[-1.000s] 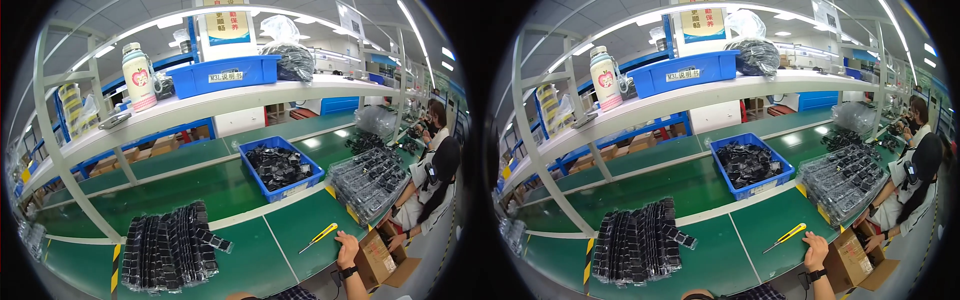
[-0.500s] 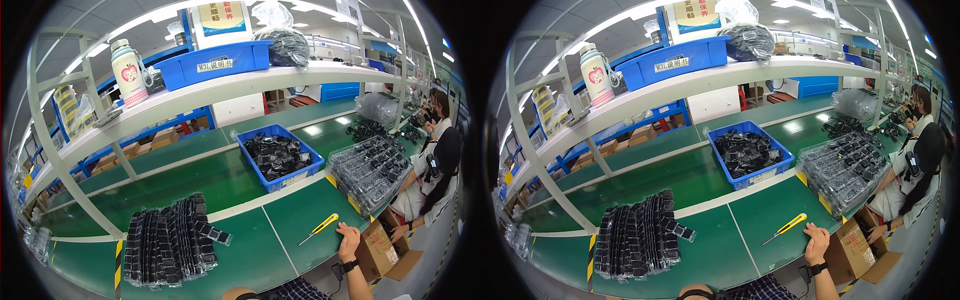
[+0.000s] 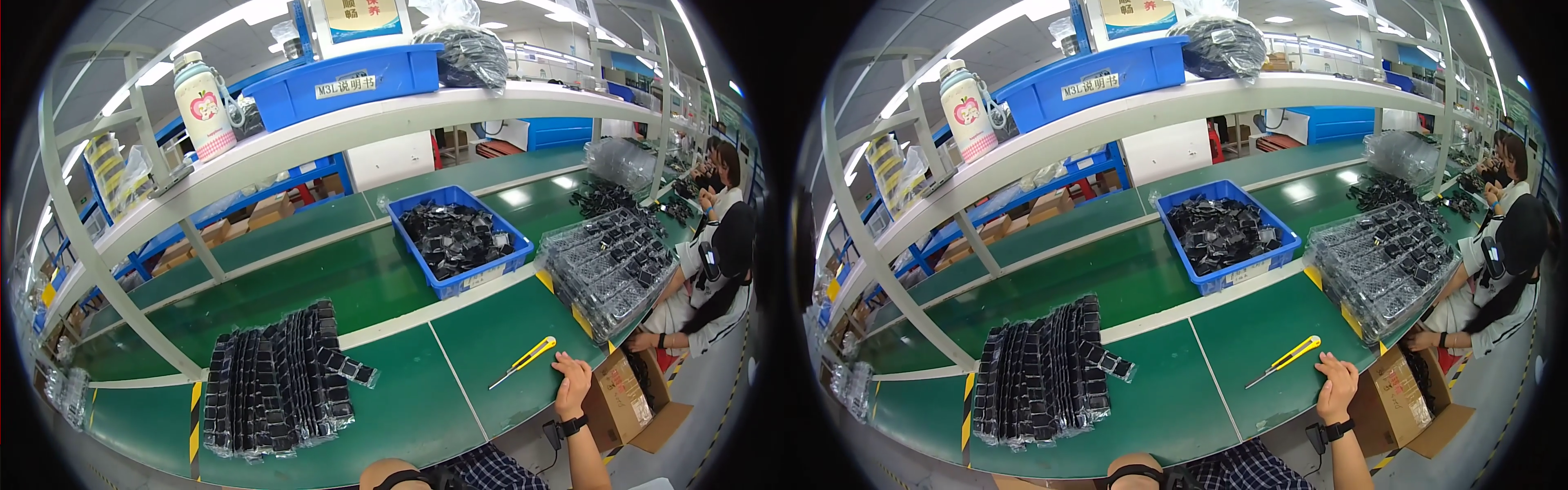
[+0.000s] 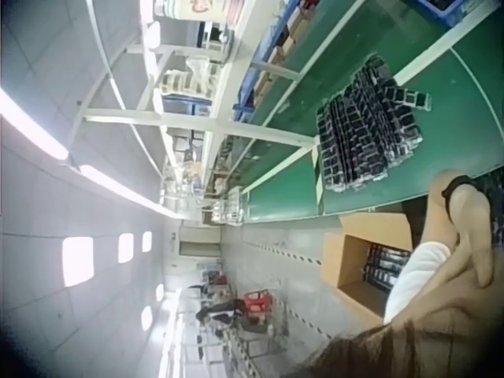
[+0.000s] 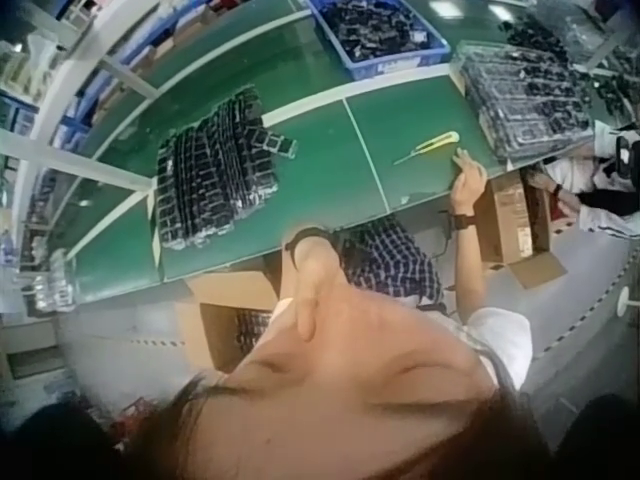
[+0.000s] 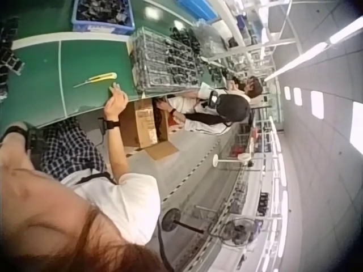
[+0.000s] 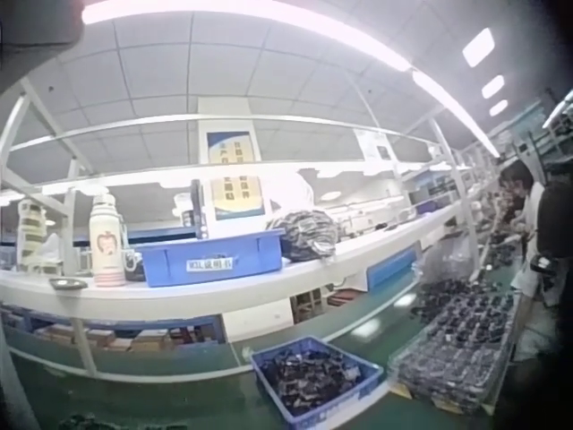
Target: The person uses a utility knife to cut a single electronic component from a plastic strip, removes it by hand, and drops it into a cardboard box. After repeating the process, they set the knife down and gesture toward another worker.
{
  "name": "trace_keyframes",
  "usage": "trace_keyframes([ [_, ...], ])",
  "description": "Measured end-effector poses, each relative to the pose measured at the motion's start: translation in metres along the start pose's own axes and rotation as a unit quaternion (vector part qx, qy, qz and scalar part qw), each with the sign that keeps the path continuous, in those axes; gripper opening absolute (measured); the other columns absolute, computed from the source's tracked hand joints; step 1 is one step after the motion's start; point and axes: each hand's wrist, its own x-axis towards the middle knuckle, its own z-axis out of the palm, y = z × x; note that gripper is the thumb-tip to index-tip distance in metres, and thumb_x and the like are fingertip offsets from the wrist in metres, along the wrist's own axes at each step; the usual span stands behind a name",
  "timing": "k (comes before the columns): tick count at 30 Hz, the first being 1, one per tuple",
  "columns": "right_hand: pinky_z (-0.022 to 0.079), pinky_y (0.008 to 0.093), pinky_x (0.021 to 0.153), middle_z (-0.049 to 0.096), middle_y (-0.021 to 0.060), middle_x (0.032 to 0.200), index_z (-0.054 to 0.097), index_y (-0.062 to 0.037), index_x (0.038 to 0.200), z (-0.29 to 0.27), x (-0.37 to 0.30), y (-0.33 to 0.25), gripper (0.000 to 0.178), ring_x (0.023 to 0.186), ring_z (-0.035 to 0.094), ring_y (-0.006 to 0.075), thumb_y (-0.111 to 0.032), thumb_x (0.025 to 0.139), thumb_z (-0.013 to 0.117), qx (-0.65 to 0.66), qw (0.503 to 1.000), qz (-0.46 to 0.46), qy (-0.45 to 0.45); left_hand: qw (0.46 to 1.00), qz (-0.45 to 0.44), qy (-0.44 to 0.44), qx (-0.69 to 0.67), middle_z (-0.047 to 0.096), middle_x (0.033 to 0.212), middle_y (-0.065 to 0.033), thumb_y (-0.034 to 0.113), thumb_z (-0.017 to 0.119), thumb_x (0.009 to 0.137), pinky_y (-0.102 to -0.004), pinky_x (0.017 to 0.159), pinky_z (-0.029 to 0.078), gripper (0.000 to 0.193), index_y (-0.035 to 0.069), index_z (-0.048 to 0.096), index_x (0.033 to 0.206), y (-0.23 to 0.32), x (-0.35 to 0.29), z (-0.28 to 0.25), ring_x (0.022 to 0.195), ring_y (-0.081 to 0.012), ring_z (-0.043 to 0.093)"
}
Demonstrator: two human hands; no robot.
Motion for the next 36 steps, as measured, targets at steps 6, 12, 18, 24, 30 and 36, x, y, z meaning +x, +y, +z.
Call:
trace_keyframes([
  [6,0.04,0.0445,0.105,0.074,0.0134,0.122,0.073,-0.0045,0.102,0.0,0.001,-0.001,0.043,0.12,0.067,0.0305,-0.028,0.1,0.037,-0.001,1.0,-0.002,0.002,1.0,-0.008,-0.008,-0.03,0.05,0.153,-0.0212,-0.01,0.065,0.096,-0.0382,0.114,0.044,0.058,-0.008,0.042,0.15,-0.005,-0.005,-0.005,0.139,-0.0262,0.05],
  [12,0.039,0.0447,0.106,0.074,0.0134,0.123,0.073,-0.0045,0.102,-0.002,0.0,-0.001,0.042,0.121,0.067,0.0303,-0.028,0.099,0.038,-0.002,1.0,0.002,-0.003,0.999,-0.016,-0.011,-0.047,0.05,0.153,-0.021,-0.01,0.064,0.096,-0.0384,0.115,0.044,0.058,-0.008,0.042,0.15,-0.009,-0.01,-0.009,0.14,-0.026,0.05],
  [18,0.039,0.0449,0.107,0.074,0.0132,0.123,0.073,-0.0045,0.103,-0.002,-0.001,-0.001,0.042,0.121,0.067,0.0303,-0.027,0.099,0.038,-0.001,1.0,0.003,-0.003,0.998,-0.027,-0.014,-0.062,0.049,0.154,-0.0208,-0.01,0.064,0.096,-0.0386,0.116,0.043,0.058,-0.007,0.042,0.15,-0.009,-0.012,-0.011,0.141,-0.0258,0.049],
  [24,0.04,0.0451,0.106,0.074,0.0139,0.122,0.072,-0.0038,0.102,-0.002,0.0,-0.002,0.046,0.122,0.067,0.0313,-0.031,0.102,0.036,0.0,1.0,0.002,-0.004,0.996,-0.038,-0.019,-0.081,0.049,0.154,-0.0206,-0.01,0.064,0.096,-0.0388,0.116,0.042,0.058,-0.007,0.042,0.15,-0.01,-0.01,-0.013,0.141,-0.0257,0.048],
  [30,0.04,0.0444,0.106,0.074,0.0131,0.123,0.073,-0.0048,0.102,-0.002,0.001,-0.003,0.041,0.121,0.067,0.03,-0.027,0.099,0.038,-0.002,1.0,0.001,0.0,0.994,-0.046,-0.021,-0.097,0.048,0.155,-0.0203,-0.01,0.064,0.096,-0.039,0.117,0.042,0.058,-0.007,0.042,0.15,-0.01,-0.006,-0.013,0.142,-0.0255,0.047],
  [36,0.04,0.0444,0.106,0.074,0.0128,0.123,0.073,-0.0048,0.102,-0.003,0.001,-0.003,0.041,0.121,0.067,0.0299,-0.026,0.099,0.038,-0.001,1.0,0.001,0.0,0.992,-0.056,-0.024,-0.115,0.048,0.155,-0.0201,-0.01,0.064,0.096,-0.0392,0.118,0.041,0.058,-0.006,0.042,0.15,-0.01,-0.003,-0.014,0.143,-0.0253,0.046],
])
